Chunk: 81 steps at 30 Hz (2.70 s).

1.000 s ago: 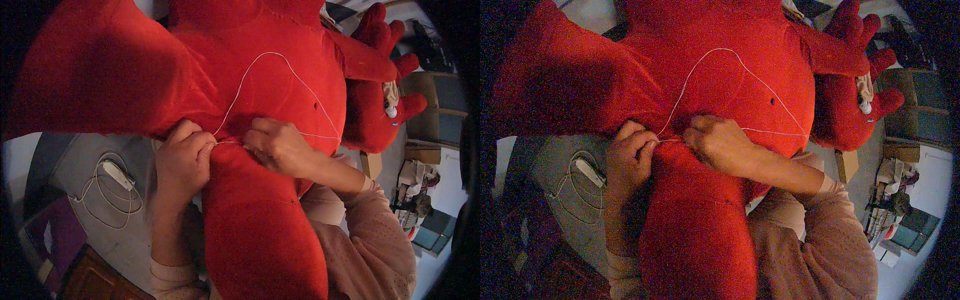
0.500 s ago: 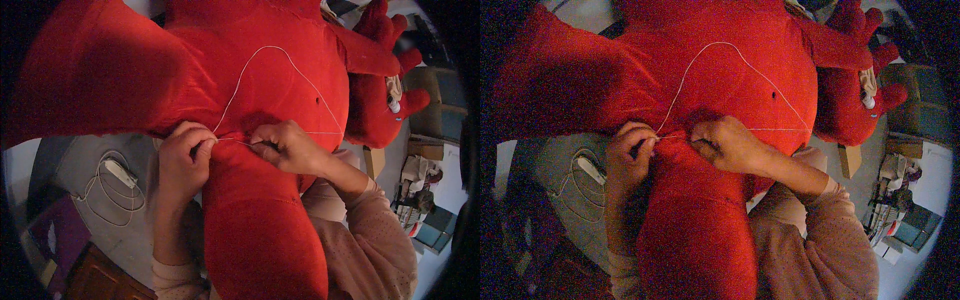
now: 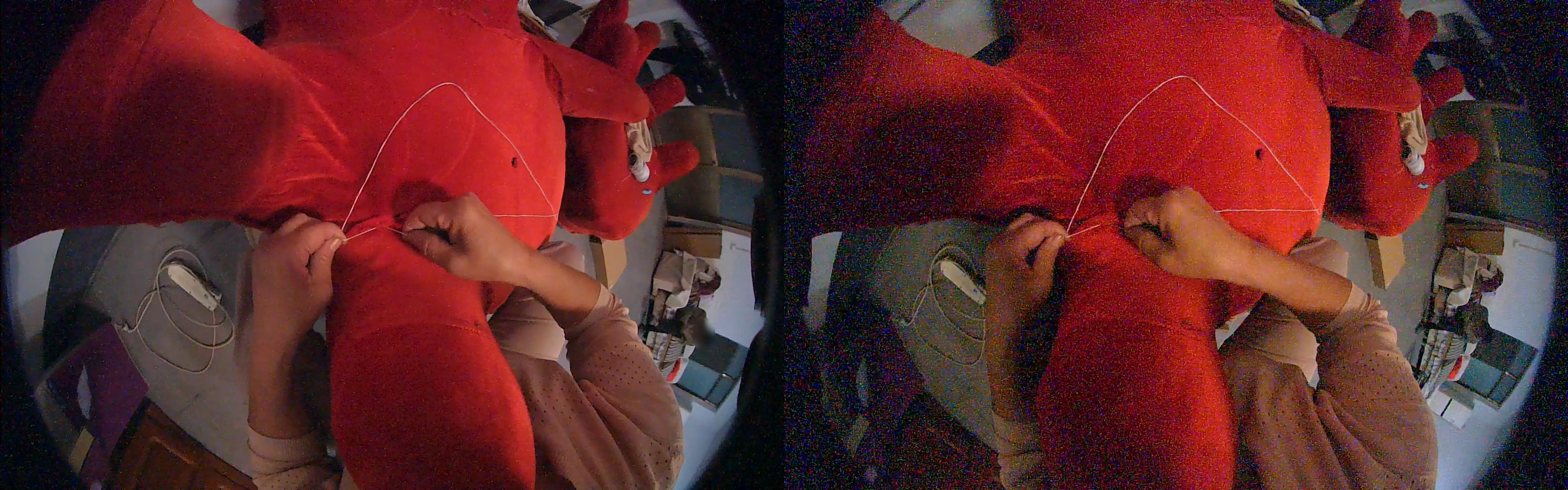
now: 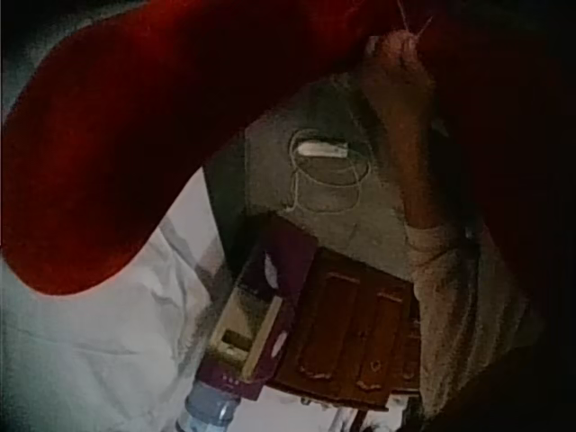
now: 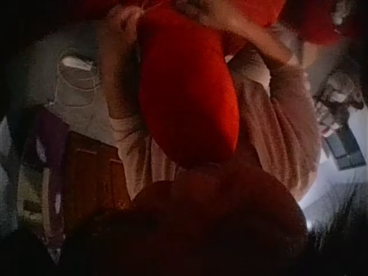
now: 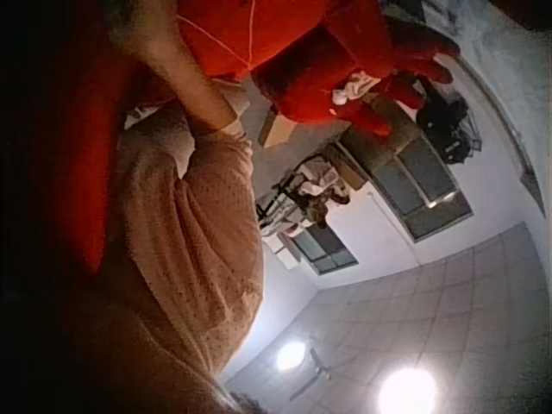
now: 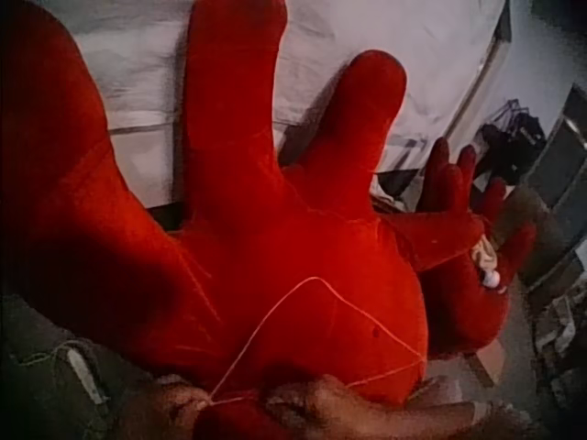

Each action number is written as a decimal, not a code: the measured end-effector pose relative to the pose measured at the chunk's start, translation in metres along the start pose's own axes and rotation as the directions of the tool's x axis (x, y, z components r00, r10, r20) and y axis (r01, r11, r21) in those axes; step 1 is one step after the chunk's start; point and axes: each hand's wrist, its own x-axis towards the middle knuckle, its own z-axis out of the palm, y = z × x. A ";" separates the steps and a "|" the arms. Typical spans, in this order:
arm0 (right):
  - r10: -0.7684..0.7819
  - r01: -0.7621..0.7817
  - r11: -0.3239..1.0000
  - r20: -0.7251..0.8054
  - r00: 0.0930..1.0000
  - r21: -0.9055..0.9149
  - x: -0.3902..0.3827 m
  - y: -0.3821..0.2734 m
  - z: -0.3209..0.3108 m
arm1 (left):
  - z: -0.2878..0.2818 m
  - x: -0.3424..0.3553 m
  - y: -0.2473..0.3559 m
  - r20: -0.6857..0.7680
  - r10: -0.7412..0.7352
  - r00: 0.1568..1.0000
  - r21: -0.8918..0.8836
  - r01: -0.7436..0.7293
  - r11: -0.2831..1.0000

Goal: The person hand-sews a large red plush toy using a needle and white thread. They repeatedly insert the needle through the fabric, pull the thread, and adjust the toy's position to continue stitching along a seam.

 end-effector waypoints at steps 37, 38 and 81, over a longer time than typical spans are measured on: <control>-0.147 0.115 0.972 -0.149 0.978 -0.204 0.004 0.011 0.027 | -0.005 -0.005 0.006 0.132 0.067 0.989 0.133 -0.085 0.988; -0.152 0.119 0.971 -0.151 0.977 -0.209 0.007 0.012 0.028 | -0.005 -0.005 0.007 0.122 0.058 0.991 0.108 -0.072 0.992; -0.106 0.077 0.919 -0.055 0.993 -0.386 0.008 0.001 0.003 | -0.017 -0.022 0.022 0.181 0.285 0.941 -0.476 -0.170 0.863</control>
